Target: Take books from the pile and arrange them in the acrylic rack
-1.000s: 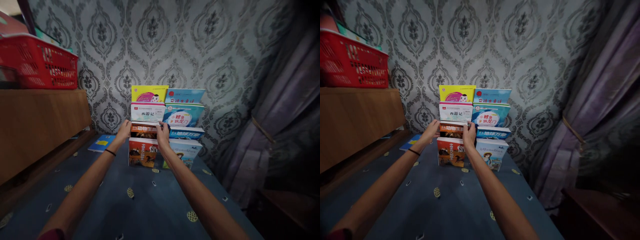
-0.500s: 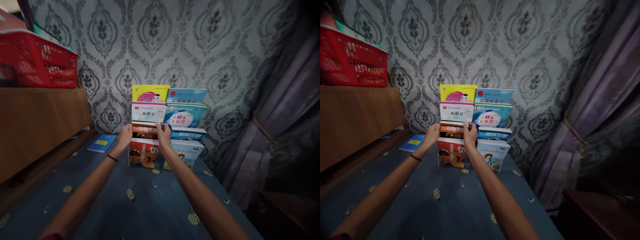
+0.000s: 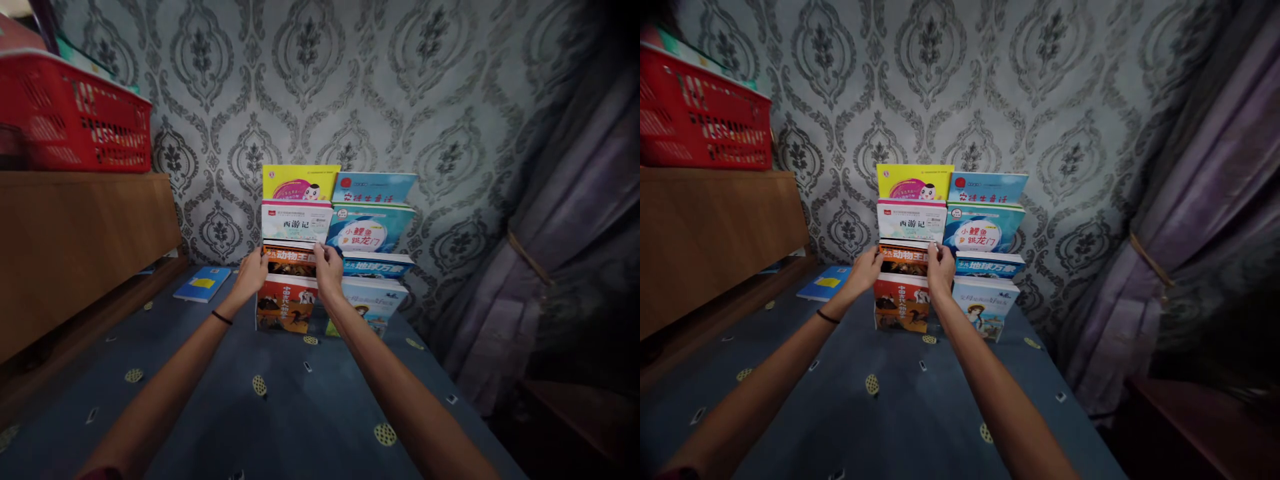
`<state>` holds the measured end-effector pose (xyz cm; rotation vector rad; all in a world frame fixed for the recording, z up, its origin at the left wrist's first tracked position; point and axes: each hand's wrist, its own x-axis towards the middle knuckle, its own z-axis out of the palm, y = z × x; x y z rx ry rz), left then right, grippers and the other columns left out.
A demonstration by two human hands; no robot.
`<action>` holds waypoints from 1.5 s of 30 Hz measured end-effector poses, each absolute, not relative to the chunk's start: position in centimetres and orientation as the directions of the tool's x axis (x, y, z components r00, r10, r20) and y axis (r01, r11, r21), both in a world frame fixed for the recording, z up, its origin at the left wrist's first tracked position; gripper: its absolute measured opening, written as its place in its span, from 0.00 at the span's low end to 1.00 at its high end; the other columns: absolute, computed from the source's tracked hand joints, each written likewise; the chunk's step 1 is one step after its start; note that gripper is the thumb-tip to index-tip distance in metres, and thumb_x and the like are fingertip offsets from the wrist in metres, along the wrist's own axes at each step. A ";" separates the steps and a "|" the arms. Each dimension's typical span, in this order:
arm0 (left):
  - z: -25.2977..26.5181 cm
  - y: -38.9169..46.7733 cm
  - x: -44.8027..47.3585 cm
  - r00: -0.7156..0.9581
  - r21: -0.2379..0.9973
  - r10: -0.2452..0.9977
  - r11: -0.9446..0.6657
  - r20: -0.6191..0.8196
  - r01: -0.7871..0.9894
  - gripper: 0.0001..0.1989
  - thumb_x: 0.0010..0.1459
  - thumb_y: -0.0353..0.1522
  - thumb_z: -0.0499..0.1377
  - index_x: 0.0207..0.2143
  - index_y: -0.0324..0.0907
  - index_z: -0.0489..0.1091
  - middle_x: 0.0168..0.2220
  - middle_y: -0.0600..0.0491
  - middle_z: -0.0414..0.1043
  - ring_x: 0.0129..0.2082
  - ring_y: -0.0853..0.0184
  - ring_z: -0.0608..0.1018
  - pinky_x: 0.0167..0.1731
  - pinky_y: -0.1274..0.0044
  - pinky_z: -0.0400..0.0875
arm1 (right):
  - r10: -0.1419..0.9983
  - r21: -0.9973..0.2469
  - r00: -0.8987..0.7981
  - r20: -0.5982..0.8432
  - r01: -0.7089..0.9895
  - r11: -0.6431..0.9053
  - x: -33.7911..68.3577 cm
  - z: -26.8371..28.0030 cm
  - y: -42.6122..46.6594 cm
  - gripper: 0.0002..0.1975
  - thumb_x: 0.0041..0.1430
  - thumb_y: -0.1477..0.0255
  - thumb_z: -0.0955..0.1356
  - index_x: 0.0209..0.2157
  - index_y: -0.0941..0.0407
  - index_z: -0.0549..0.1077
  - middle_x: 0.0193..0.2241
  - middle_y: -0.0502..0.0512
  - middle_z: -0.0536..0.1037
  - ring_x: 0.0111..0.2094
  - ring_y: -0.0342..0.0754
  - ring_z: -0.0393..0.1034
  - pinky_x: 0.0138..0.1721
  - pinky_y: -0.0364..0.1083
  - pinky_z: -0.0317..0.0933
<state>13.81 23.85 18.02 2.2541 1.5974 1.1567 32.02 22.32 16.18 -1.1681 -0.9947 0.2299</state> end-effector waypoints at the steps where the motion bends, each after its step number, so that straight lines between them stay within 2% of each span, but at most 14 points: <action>1: 18.0 23.9 13.7 0.139 0.521 0.853 -0.428 0.503 0.739 0.14 0.67 0.29 0.49 0.48 0.37 0.72 0.46 0.42 0.79 0.48 0.58 0.79 0.49 0.71 0.70 | 0.618 -0.841 0.571 0.540 0.335 0.425 32.0 16.1 22.2 0.26 0.56 0.50 0.63 0.40 0.58 0.76 0.37 0.59 0.81 0.41 0.55 0.72 0.46 0.51 0.63; 4: 17.8 24.1 13.5 0.149 0.526 0.847 -0.445 0.511 0.725 0.14 0.67 0.30 0.50 0.50 0.37 0.71 0.48 0.42 0.79 0.50 0.58 0.79 0.50 0.71 0.70 | 0.629 -0.836 0.551 0.549 0.377 0.399 32.0 15.8 21.7 0.27 0.57 0.48 0.62 0.39 0.57 0.76 0.37 0.59 0.81 0.40 0.55 0.71 0.45 0.51 0.62; 8: 17.5 24.1 13.4 0.161 0.534 0.843 -0.460 0.513 0.709 0.14 0.68 0.30 0.50 0.51 0.36 0.69 0.50 0.40 0.78 0.50 0.57 0.79 0.51 0.69 0.70 | 0.671 -0.813 0.496 0.550 0.502 0.296 32.1 15.3 21.1 0.27 0.57 0.46 0.61 0.33 0.56 0.75 0.31 0.60 0.79 0.36 0.57 0.69 0.41 0.51 0.62; 11: 17.4 24.2 13.6 0.175 0.529 0.847 -0.461 0.502 0.712 0.14 0.68 0.29 0.49 0.51 0.35 0.68 0.50 0.38 0.77 0.52 0.56 0.78 0.52 0.68 0.69 | 0.664 -0.786 0.482 0.571 0.555 0.272 32.2 15.2 21.1 0.27 0.59 0.46 0.59 0.34 0.55 0.74 0.33 0.62 0.79 0.37 0.58 0.70 0.42 0.52 0.61; 19: 17.5 24.1 13.6 0.208 0.510 0.848 -0.470 0.487 0.721 0.11 0.68 0.28 0.50 0.48 0.35 0.68 0.48 0.37 0.77 0.50 0.56 0.79 0.51 0.69 0.69 | 0.684 -0.814 0.519 0.512 0.546 0.196 32.1 14.8 21.4 0.33 0.57 0.42 0.56 0.32 0.56 0.75 0.33 0.64 0.80 0.37 0.60 0.71 0.42 0.53 0.61; 27: 17.2 24.1 13.8 0.198 0.507 0.845 -0.467 0.496 0.724 0.11 0.67 0.27 0.49 0.47 0.36 0.69 0.47 0.39 0.77 0.49 0.57 0.78 0.51 0.68 0.69 | 0.708 -0.797 0.468 0.529 0.560 0.226 32.0 15.2 20.5 0.38 0.57 0.40 0.56 0.32 0.59 0.79 0.29 0.62 0.81 0.34 0.59 0.72 0.35 0.49 0.60; 35: 16.4 24.7 13.7 0.180 0.506 0.819 -0.493 0.545 0.708 0.11 0.66 0.26 0.49 0.46 0.38 0.69 0.45 0.41 0.76 0.48 0.57 0.77 0.52 0.67 0.69 | 0.715 -0.818 0.478 0.510 0.526 0.233 31.6 15.5 20.1 0.36 0.56 0.40 0.56 0.27 0.58 0.76 0.27 0.59 0.79 0.32 0.56 0.70 0.33 0.47 0.56; 40: 15.5 25.3 13.6 0.185 0.526 0.761 -0.581 0.622 0.621 0.13 0.62 0.26 0.52 0.48 0.37 0.68 0.50 0.39 0.72 0.53 0.56 0.74 0.57 0.64 0.67 | 0.736 -0.821 0.478 0.479 0.541 0.183 31.6 14.9 20.2 0.37 0.56 0.40 0.56 0.33 0.58 0.78 0.33 0.62 0.82 0.38 0.60 0.73 0.38 0.49 0.60; 45: 15.0 26.0 13.3 0.212 0.562 0.748 -0.625 0.629 0.541 0.17 0.60 0.24 0.52 0.51 0.38 0.68 0.48 0.42 0.76 0.51 0.56 0.76 0.56 0.63 0.69 | 0.767 -0.803 0.459 0.449 0.583 0.121 31.7 14.1 20.3 0.37 0.56 0.41 0.58 0.41 0.58 0.79 0.40 0.64 0.82 0.45 0.62 0.75 0.44 0.51 0.63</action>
